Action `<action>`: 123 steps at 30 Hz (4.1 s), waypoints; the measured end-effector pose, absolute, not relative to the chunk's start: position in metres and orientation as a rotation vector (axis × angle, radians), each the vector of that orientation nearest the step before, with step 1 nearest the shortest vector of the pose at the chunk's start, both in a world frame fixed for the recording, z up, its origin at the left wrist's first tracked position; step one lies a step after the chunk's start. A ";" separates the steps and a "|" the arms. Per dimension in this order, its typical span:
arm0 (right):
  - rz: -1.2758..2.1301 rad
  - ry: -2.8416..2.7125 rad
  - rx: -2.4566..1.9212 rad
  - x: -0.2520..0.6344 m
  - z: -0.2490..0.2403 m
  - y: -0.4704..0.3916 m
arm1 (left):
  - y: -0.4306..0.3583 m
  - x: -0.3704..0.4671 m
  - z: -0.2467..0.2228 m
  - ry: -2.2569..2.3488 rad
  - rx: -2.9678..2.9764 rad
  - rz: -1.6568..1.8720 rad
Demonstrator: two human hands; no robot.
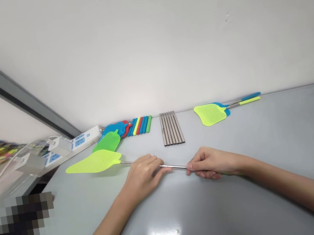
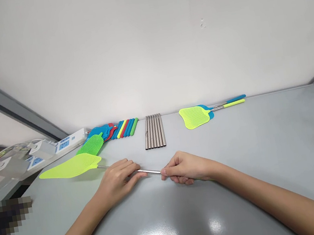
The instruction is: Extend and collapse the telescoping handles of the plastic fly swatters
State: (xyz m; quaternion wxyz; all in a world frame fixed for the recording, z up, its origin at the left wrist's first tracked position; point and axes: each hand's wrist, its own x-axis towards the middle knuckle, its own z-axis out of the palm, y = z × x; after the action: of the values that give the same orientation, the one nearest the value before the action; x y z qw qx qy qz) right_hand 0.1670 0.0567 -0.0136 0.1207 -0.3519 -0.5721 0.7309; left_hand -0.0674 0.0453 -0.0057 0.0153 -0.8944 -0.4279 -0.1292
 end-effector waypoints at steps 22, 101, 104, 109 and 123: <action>2.157 -1.693 -1.005 0.166 -0.014 0.057 | 0.033 -0.056 -0.006 -1.340 -2.864 -0.426; 2.025 -1.791 -1.104 0.175 -0.009 0.058 | 0.047 -0.077 -0.010 -1.244 -2.714 -0.527; 2.023 -1.781 -1.118 0.174 -0.010 0.058 | 0.046 -0.074 -0.008 -1.251 -2.755 -0.540; 2.007 -1.782 -1.108 0.174 -0.011 0.057 | 0.045 -0.074 -0.007 -1.280 -2.780 -0.543; 2.026 -1.758 -1.095 0.175 -0.012 0.058 | 0.044 -0.071 -0.006 -1.262 -2.850 -0.550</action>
State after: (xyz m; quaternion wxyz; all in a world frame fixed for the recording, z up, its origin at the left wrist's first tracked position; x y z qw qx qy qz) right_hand 0.1746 0.0576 -0.0122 0.1216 -0.3752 -0.6022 0.6941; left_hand -0.0712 0.0443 -0.0060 -0.0117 -0.9004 -0.3987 -0.1738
